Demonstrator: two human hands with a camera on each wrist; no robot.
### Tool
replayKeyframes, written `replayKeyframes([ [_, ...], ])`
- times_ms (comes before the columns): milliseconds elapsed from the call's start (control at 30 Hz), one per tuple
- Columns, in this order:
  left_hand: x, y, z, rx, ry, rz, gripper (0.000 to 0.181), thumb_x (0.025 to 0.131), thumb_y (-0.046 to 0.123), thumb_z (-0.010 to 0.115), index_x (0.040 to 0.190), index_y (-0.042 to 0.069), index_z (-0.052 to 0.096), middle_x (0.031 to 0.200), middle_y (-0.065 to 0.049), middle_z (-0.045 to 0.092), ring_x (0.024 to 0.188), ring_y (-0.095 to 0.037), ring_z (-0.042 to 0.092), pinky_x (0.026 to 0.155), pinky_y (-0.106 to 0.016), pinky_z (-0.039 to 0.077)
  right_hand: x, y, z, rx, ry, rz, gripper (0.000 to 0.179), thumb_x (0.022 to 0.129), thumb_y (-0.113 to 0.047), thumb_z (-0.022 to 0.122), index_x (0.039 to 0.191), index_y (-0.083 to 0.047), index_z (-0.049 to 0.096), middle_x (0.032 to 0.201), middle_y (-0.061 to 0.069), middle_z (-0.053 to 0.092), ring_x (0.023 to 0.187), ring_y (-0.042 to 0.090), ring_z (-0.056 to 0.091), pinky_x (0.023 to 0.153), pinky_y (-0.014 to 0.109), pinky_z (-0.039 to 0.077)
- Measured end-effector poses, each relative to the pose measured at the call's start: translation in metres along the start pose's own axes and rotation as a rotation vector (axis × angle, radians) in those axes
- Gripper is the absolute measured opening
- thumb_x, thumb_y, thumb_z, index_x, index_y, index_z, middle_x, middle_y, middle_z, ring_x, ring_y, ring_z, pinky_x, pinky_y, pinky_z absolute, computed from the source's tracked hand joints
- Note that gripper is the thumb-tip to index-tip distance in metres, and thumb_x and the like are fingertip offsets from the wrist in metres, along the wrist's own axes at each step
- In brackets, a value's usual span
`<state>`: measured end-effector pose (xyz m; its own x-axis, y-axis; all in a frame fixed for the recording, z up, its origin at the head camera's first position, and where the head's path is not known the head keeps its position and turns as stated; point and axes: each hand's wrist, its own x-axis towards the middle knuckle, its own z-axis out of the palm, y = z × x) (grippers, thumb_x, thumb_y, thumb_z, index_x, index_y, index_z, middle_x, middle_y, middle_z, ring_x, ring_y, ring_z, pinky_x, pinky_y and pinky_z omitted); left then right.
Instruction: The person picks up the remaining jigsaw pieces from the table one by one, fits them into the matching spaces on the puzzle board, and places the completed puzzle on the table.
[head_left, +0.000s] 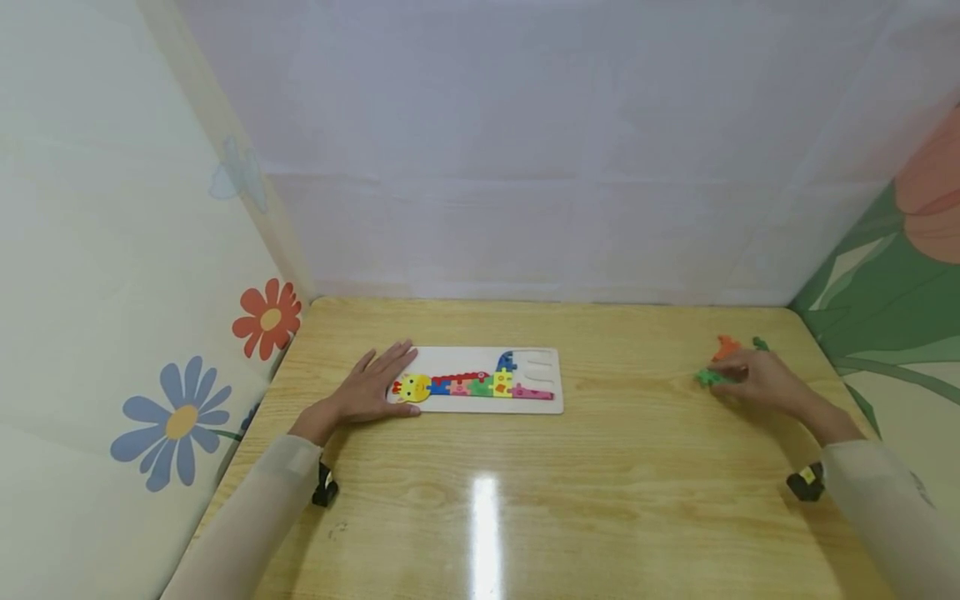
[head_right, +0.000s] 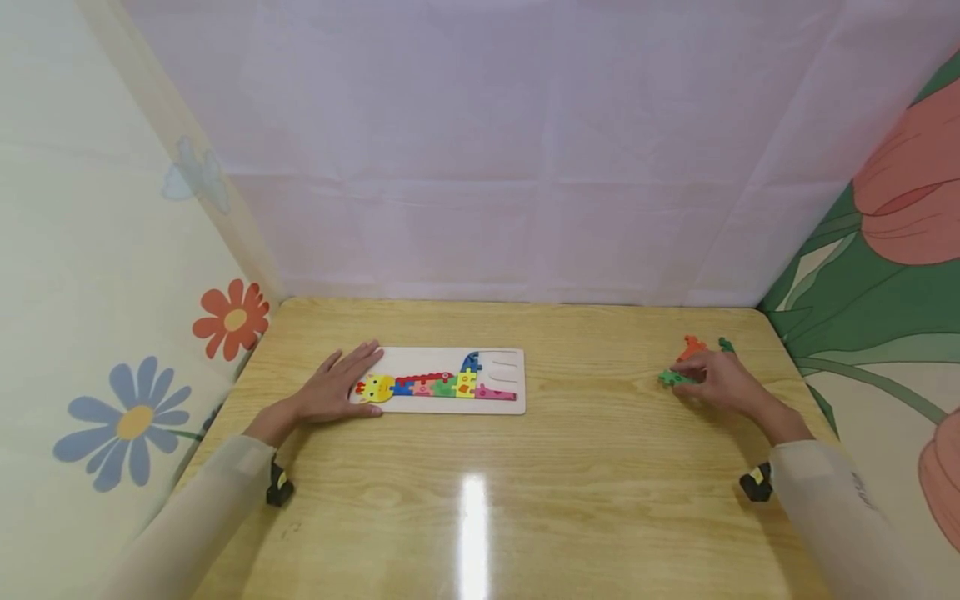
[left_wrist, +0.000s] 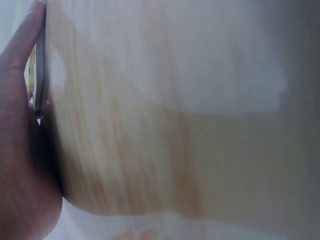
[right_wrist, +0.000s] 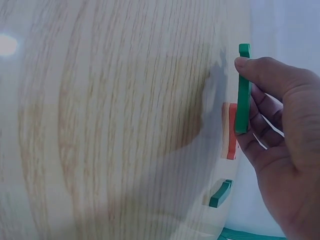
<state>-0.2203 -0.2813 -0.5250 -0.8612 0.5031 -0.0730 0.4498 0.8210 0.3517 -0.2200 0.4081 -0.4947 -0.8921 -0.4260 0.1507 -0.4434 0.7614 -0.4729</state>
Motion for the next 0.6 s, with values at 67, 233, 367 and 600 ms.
replayKeyframes([
  [67, 0.000, 0.000, 0.000, -0.002, 0.007, 0.006, 0.114, 0.088, 0.068, 0.072, 0.171, 0.011, 0.019, 0.178, -0.010, 0.013, 0.164, -0.034, 0.011, 0.128, -0.065, 0.000, 0.000, -0.001, 0.000, 0.005, 0.001, -0.007, 0.031, 0.081, -0.006, 0.092, 0.108, 0.005, 0.080, 0.103, 0.016, 0.078, 0.089, 0.010, 0.070, 0.072, 0.024, 0.058],
  [233, 0.000, 0.000, 0.000, -0.008, 0.018, 0.014, 0.113, 0.088, 0.068, 0.073, 0.170, 0.010, 0.021, 0.178, -0.012, 0.014, 0.164, -0.035, 0.012, 0.127, -0.066, 0.002, 0.003, -0.005, 0.000, -0.005, -0.011, -0.023, 0.031, 0.080, -0.006, 0.092, 0.107, 0.005, 0.080, 0.101, 0.013, 0.078, 0.088, 0.016, 0.071, 0.072, 0.027, 0.059],
  [367, -0.001, 0.000, 0.000, 0.000, 0.015, 0.014, 0.113, 0.088, 0.070, 0.071, 0.170, 0.011, 0.021, 0.178, -0.012, 0.014, 0.164, -0.035, 0.012, 0.127, -0.067, 0.002, 0.006, -0.009, 0.000, -0.021, -0.035, -0.019, 0.030, 0.082, -0.006, 0.091, 0.107, 0.005, 0.080, 0.100, 0.011, 0.078, 0.087, 0.025, 0.072, 0.072, 0.030, 0.060],
  [600, 0.000, 0.001, -0.002, 0.009, -0.010, -0.003, 0.114, 0.088, 0.071, 0.071, 0.171, 0.014, 0.017, 0.179, -0.009, 0.011, 0.165, -0.031, 0.009, 0.128, -0.064, 0.000, 0.010, -0.016, -0.001, 0.003, -0.059, 0.016, 0.031, 0.085, -0.010, 0.090, 0.110, 0.005, 0.079, 0.102, 0.015, 0.078, 0.087, 0.027, 0.075, 0.072, 0.029, 0.060],
])
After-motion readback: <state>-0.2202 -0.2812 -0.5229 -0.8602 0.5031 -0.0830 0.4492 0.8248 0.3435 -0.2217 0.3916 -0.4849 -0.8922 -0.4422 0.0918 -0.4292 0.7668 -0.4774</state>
